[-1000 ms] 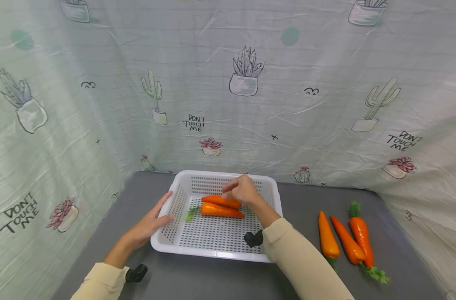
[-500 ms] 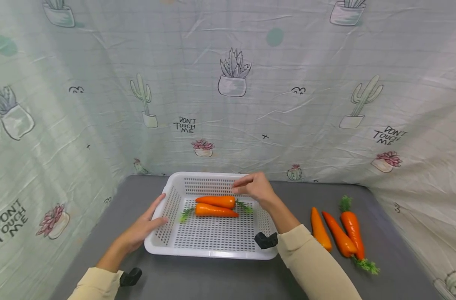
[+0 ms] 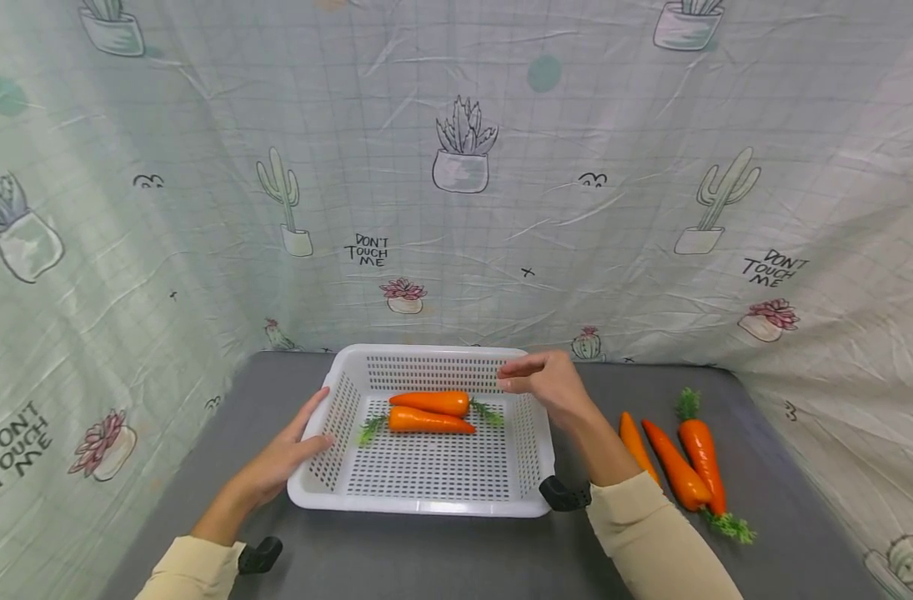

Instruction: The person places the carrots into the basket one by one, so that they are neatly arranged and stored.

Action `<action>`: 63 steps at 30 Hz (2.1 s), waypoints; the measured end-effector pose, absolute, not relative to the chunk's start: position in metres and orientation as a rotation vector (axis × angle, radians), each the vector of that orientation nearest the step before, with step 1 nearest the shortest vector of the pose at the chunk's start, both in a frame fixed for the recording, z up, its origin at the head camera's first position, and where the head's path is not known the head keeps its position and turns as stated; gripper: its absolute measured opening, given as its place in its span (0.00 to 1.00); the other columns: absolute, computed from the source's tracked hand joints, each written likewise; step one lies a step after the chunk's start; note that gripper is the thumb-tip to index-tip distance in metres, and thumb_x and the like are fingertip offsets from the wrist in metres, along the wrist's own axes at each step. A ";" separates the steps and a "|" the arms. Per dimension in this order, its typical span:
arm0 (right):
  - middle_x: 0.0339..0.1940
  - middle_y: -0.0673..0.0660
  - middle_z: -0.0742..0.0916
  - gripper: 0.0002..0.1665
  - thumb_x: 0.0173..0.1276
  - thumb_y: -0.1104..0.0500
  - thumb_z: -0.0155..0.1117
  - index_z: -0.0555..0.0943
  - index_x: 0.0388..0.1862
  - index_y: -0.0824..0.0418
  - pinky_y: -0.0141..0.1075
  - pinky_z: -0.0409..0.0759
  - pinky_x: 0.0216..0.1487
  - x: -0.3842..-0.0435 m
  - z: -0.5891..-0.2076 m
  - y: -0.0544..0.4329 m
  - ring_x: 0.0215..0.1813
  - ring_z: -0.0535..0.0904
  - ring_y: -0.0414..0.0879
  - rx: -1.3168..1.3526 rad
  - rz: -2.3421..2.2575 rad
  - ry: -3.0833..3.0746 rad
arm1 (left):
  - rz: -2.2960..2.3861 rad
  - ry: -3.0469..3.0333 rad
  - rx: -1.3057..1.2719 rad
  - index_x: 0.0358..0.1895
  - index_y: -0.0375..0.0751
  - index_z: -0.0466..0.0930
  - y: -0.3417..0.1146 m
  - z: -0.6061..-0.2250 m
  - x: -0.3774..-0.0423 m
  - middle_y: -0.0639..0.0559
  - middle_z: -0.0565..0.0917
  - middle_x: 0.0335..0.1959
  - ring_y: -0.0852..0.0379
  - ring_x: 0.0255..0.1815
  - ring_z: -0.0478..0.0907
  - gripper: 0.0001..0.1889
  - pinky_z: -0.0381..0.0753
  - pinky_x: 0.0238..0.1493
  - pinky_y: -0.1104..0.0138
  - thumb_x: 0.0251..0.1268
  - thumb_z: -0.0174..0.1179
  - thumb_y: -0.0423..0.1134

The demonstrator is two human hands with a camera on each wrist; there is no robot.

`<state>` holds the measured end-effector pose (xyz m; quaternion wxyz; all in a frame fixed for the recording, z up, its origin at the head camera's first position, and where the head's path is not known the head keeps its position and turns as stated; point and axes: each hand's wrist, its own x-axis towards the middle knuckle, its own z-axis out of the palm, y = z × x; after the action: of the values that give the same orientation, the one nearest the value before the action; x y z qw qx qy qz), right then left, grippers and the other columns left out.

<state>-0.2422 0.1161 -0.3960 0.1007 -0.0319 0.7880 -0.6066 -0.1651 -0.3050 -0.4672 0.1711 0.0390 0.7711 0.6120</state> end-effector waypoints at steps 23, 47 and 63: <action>0.43 0.56 0.94 0.20 0.63 0.67 0.76 0.87 0.53 0.73 0.31 0.82 0.50 -0.217 -0.411 0.162 0.44 0.88 0.40 0.029 -1.923 2.352 | 1.751 2.164 0.089 0.86 0.66 0.29 -0.311 -0.470 -0.160 0.30 0.43 0.85 0.33 0.65 0.78 0.46 0.87 0.48 0.46 0.81 0.53 0.40; 0.51 0.53 0.93 0.27 0.67 0.61 0.76 0.83 0.63 0.70 0.26 0.83 0.51 -0.197 -0.433 0.232 0.42 0.86 0.29 0.276 -1.794 2.470 | 1.737 2.184 0.105 0.86 0.66 0.29 -0.305 -0.467 -0.165 0.32 0.40 0.87 0.28 0.71 0.71 0.46 0.86 0.51 0.46 0.80 0.53 0.39; 0.50 0.52 0.93 0.30 0.64 0.57 0.78 0.84 0.63 0.66 0.49 0.83 0.61 -0.175 -0.455 0.266 0.59 0.84 0.53 0.550 -1.589 2.596 | 1.743 2.162 0.117 0.86 0.66 0.28 -0.307 -0.463 -0.167 0.31 0.41 0.86 0.29 0.67 0.76 0.46 0.87 0.49 0.44 0.81 0.53 0.40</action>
<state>-0.1753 0.2658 -0.4547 0.0241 0.1777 0.8390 -0.5137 -0.1667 -0.3074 -0.4628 0.1800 0.0414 0.7652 0.6167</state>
